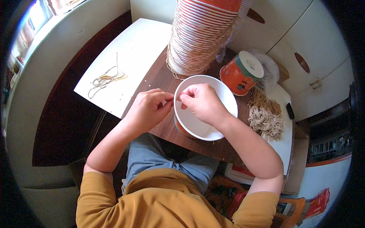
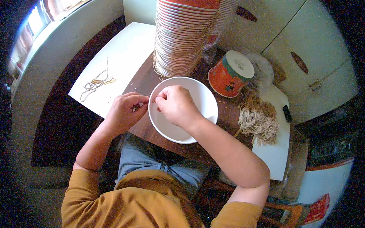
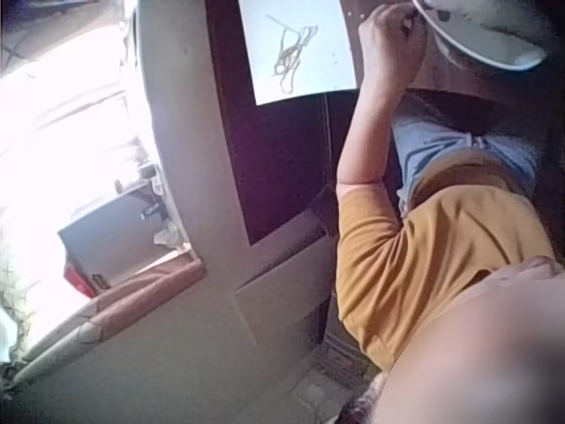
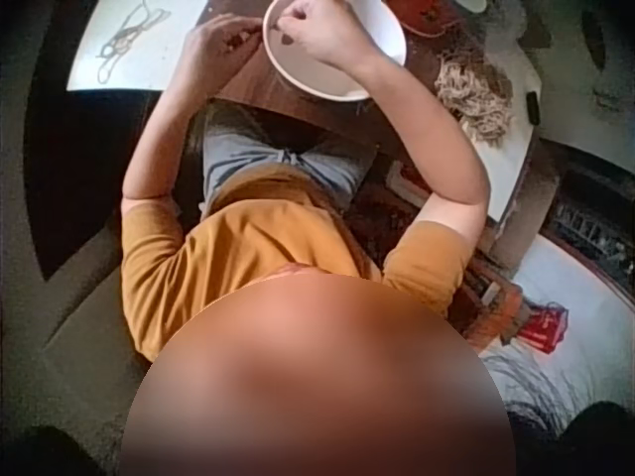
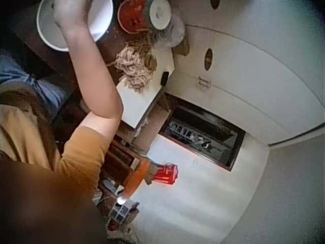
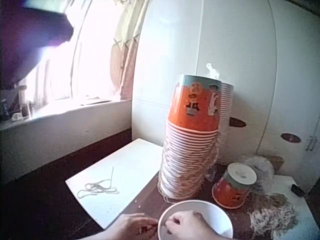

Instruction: Attach thin strings to small decorative buckets by threading them through holes and tying knots.

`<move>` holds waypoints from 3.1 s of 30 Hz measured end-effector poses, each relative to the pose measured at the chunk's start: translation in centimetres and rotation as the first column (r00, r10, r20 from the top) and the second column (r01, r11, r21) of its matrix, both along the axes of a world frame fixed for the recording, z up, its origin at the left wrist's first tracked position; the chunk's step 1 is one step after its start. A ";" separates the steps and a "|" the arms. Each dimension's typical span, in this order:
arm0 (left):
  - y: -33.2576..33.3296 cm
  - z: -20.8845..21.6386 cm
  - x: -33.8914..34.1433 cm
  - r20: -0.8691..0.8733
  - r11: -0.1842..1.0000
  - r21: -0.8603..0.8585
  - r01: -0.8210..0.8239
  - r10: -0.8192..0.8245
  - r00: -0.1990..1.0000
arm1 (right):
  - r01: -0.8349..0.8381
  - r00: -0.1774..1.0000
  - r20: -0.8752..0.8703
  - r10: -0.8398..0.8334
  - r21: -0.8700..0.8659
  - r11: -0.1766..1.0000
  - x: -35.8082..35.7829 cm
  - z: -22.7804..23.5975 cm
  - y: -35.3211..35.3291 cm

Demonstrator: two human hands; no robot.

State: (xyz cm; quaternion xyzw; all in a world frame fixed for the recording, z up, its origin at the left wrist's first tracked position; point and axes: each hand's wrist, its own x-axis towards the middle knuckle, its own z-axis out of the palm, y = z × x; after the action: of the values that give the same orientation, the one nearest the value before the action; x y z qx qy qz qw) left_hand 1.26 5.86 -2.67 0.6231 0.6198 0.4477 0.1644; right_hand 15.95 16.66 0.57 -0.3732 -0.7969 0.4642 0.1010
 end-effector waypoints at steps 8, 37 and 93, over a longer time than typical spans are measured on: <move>0.0 0.1 -0.1 -0.015 1.000 0.003 0.019 -0.019 1.000 | 0.017 1.000 0.008 -0.017 -0.025 1.000 0.1 -0.4 -0.1; -4.0 -1.9 0.4 0.476 0.894 0.317 0.317 -0.439 0.762 | -0.164 0.984 0.171 0.046 0.778 0.606 5.3 1.8 -6.5; -3.6 -4.3 1.4 0.197 0.991 0.078 -0.106 0.089 0.976 | -0.023 0.999 0.003 0.038 0.835 0.549 5.6 -0.8 -7.5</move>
State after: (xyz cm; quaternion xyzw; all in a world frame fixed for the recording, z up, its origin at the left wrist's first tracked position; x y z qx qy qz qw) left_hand 2.66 2.27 -7.01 0.5522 0.6105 0.5406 0.1737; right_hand 21.57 9.12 -0.21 -0.2629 -0.9273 0.0353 0.2641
